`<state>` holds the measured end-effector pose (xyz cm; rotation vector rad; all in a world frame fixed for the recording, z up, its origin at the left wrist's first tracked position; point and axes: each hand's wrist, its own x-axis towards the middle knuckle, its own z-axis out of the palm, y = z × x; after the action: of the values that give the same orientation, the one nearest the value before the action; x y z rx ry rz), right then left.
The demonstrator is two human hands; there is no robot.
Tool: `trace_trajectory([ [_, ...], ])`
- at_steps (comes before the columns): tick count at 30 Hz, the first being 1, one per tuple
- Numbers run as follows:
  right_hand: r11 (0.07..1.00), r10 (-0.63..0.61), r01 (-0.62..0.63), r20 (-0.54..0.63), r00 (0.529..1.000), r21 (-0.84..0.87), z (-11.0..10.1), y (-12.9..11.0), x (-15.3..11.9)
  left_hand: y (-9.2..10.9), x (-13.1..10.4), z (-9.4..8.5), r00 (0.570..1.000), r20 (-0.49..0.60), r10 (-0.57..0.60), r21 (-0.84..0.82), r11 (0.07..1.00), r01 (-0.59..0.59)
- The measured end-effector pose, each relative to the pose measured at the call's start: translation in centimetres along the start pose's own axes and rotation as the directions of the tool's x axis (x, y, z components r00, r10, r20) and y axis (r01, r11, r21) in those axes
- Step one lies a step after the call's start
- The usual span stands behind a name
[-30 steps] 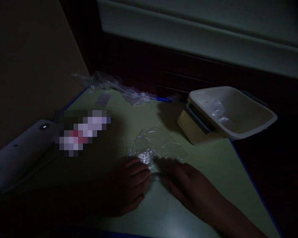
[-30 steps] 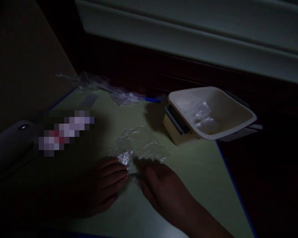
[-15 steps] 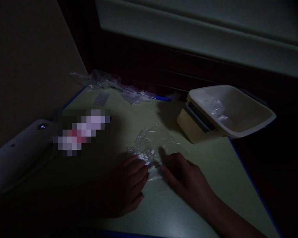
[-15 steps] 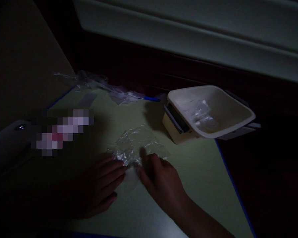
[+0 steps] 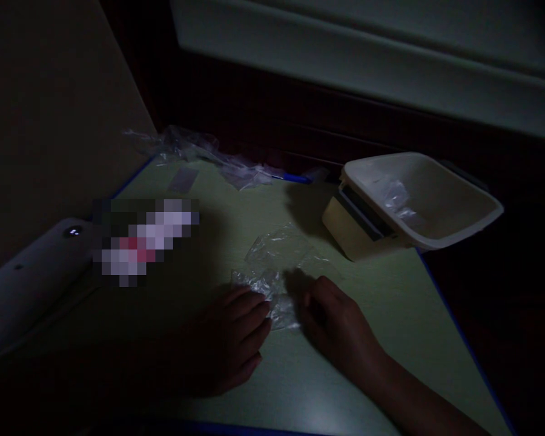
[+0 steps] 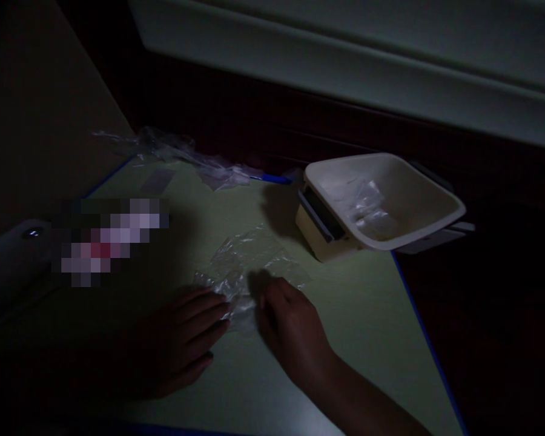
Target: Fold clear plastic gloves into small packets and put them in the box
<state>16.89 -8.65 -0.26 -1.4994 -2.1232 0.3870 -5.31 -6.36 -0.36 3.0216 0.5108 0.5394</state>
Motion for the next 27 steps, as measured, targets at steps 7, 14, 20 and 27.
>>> trace_trajectory([
  [7, 0.998, -0.048, 0.048, 0.006, 0.999, 0.045, 0.3, 0.2, 0.3, -0.1, 0.0, -0.1, 0.999, 0.032, 0.010, 0.000, 1.000, -0.010],
  [14, 0.997, -0.063, 0.060, 0.054, 0.997, 0.056, 0.1, 0.0, 0.4, -0.2, 0.1, -0.3, 0.998, 0.021, 0.051, 0.017, 0.999, -0.052],
  [20, 0.993, -0.071, 0.058, 0.124, 0.990, 0.104, -1.0, 0.9, 0.2, 0.0, 0.0, 0.1, 1.000, 0.012, 0.002, -0.022, 1.000, -0.001],
  [27, 0.993, -0.066, 0.055, 0.101, 0.993, 0.104, -0.8, 1.1, 0.2, -0.1, 0.1, -0.2, 0.998, 0.063, 0.019, -0.031, 0.999, -0.017],
])
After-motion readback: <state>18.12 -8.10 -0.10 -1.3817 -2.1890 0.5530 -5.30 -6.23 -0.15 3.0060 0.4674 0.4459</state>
